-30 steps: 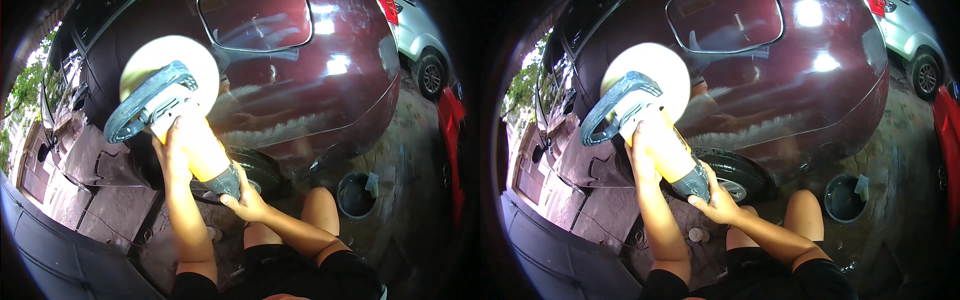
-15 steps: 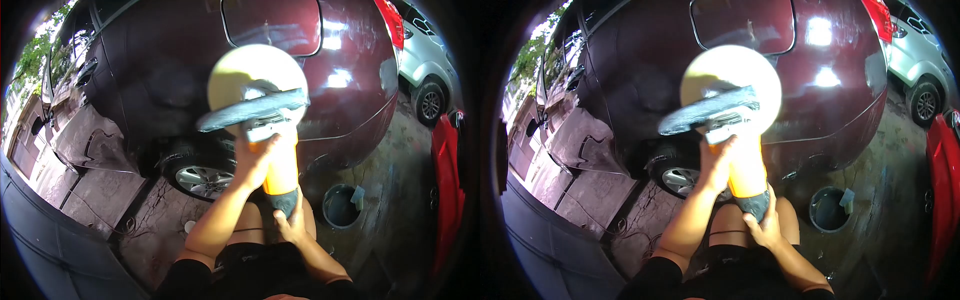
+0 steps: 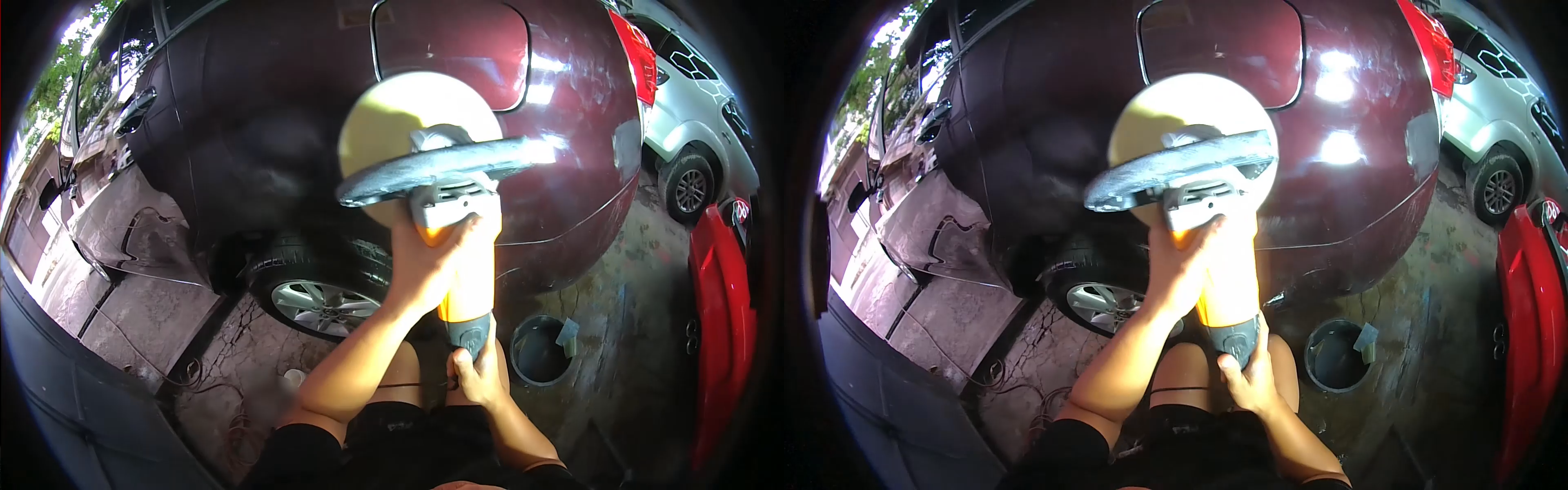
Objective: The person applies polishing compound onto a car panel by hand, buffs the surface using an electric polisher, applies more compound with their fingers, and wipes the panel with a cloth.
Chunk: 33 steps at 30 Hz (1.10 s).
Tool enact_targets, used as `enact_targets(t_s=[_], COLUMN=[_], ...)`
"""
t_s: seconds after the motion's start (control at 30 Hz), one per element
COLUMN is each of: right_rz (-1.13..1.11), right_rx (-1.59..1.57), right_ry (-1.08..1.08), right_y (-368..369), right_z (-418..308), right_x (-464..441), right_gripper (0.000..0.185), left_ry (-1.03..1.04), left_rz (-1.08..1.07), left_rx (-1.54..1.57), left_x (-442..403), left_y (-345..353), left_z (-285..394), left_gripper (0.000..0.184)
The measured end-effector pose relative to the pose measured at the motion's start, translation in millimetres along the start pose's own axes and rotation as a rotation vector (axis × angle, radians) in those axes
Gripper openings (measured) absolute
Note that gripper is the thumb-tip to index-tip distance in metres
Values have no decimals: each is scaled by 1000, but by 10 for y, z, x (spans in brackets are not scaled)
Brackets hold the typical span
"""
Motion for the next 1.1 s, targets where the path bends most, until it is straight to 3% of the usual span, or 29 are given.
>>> enact_targets(t_s=[0.07, 0.17, 0.3, 0.33, 0.4, 0.47, 0.57, 0.7, 0.77, 0.8, 0.87, 0.93, 1.1], right_rz=[19, 49, -43, -44, -31, -4, 45, -43, -136, -129, -118, -53, -17], right_rx=[-23, -57, 52, 108, 136, 80, 1, 23, 263, 299, 370, 196, 64], right_ry=[9, -42, 20, 9, -13, -35, 26, -9, -186, -163, -116, -30, -108], right_y=[-4, 17, 59, -11, -59, -14, 49, 197, 194, 155, 77, -29, -99], right_z=[31, 12, -35, 0, 8, -45, -31, -167, -214, -197, -158, 6, 12], right_x=[6, -182, -245, -183, -101, -60, -194, -506, -488, -393, -194, -30, -378], right_gripper=[105, 105, 105, 107, 109, 110, 109, 105, 105, 105, 106, 104, 90], left_ry=[-47, 7, -61, 30, 21, -14, -3, -6, 23, 43, 24, 12, 47], left_rz=[-48, -53, 22, 113, 91, 38, -30, 74, 166, 206, 119, 101, -27], left_rx=[-85, -79, 18, 99, 127, -52, 10, 75, 42, 42, 156, 51, 71], left_x=[-64, -251, -138, -61, 53, 12, -233, -286, -166, -62, 67, 128, -358], left_y=[83, 144, -109, -171, -144, -116, -22, -308, -488, -539, -431, -291, 12], left_z=[-105, 79, 126, 172, 114, -72, 9, 306, 274, 251, 46, -36, 141], left_gripper=[75, 75, 50, 55, 60, 73, 78, 56, 51, 51, 57, 66, 56])
Point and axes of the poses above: each hand's wrist, its own x-axis away from the middle knuckle, its own y-axis out of the palm, z = x × y, the point moved 9 cm from there along -x, towards the middle knuckle, and after that the axes turned 11 degrees about -x, right-handed, at the moved point
